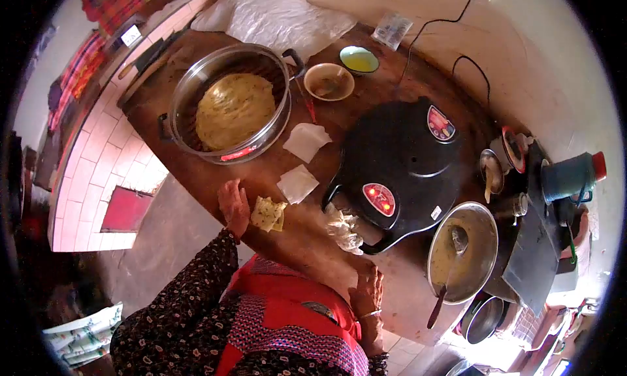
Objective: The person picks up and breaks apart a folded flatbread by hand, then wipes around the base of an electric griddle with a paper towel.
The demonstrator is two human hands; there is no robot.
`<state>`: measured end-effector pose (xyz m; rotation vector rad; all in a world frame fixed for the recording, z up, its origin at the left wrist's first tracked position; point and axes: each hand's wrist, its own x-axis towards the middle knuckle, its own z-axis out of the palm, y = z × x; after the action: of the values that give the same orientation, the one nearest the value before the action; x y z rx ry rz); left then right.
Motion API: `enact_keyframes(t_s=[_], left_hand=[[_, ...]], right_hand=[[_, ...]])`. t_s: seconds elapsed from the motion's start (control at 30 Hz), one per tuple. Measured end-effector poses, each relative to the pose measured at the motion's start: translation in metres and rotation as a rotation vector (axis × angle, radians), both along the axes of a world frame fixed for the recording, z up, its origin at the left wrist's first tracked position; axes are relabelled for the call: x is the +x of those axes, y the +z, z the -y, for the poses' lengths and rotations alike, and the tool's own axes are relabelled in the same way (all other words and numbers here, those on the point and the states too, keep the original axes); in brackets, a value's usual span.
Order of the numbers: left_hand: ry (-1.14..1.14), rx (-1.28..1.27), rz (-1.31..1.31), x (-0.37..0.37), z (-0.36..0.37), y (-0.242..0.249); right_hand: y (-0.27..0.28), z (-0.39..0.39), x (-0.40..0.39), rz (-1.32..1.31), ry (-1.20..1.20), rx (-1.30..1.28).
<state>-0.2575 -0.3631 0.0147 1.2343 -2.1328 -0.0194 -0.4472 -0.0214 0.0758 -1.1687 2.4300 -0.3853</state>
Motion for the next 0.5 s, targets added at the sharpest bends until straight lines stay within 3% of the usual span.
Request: enact_keyframes(t_s=[0.1,0.5], left_hand=[[-0.012,0.042,0.006,-0.002,0.003,0.003],[0.005,0.055,-0.036,-0.003,-0.003,0.008]], right_hand=[[-0.005,0.001,0.000,-0.075,0.002,0.027],[0.009,0.008,-0.003,0.032,0.001,0.031]])
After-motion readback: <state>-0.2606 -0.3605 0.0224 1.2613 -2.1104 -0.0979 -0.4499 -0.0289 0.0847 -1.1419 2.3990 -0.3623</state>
